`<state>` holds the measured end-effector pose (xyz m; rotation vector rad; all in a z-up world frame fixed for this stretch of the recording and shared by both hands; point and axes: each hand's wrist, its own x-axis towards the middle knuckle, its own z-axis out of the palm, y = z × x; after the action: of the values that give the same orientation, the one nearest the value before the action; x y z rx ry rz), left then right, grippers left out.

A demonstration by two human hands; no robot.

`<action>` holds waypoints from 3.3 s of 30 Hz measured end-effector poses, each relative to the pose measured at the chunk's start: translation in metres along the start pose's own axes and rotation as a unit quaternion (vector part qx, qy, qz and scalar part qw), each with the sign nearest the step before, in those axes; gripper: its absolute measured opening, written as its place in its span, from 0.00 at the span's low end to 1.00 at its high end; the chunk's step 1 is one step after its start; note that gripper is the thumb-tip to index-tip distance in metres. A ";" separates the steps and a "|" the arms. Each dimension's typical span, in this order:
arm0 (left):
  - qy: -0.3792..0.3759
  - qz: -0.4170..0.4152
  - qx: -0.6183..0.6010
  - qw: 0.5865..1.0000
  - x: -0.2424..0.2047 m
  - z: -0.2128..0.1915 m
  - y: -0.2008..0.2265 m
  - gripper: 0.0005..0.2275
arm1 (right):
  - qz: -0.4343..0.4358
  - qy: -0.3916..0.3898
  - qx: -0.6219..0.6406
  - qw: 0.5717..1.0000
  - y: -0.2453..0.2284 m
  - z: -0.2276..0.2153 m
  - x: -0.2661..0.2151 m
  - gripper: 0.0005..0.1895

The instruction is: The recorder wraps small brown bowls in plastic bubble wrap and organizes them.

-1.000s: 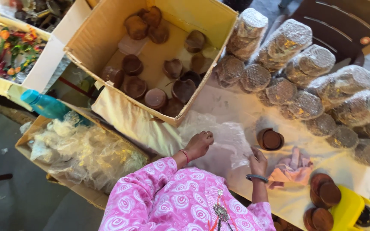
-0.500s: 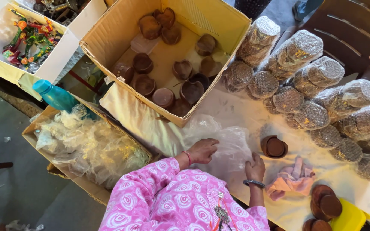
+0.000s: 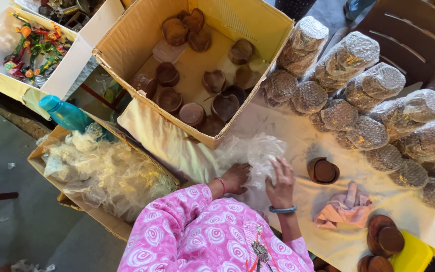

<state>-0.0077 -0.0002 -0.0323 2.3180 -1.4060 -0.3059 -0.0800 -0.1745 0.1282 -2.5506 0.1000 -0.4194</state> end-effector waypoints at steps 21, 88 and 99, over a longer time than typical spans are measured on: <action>0.004 0.002 -0.035 0.999 0.010 -0.025 0.015 0.09 | 0.106 -0.108 0.001 0.988 0.170 0.025 -0.055 0.23; -0.099 -0.095 -0.153 0.979 -0.012 -0.031 -0.010 0.17 | 0.342 0.045 0.543 0.766 0.224 0.111 -0.005 0.14; 0.002 -0.286 -0.080 0.955 0.001 -0.024 0.003 0.16 | 0.352 0.000 0.537 0.767 0.224 0.104 0.001 0.17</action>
<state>-0.0006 0.0034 -0.0093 2.5335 -0.6437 -0.5549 -0.0426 -0.3119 -0.0735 -1.2280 0.6029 -0.0937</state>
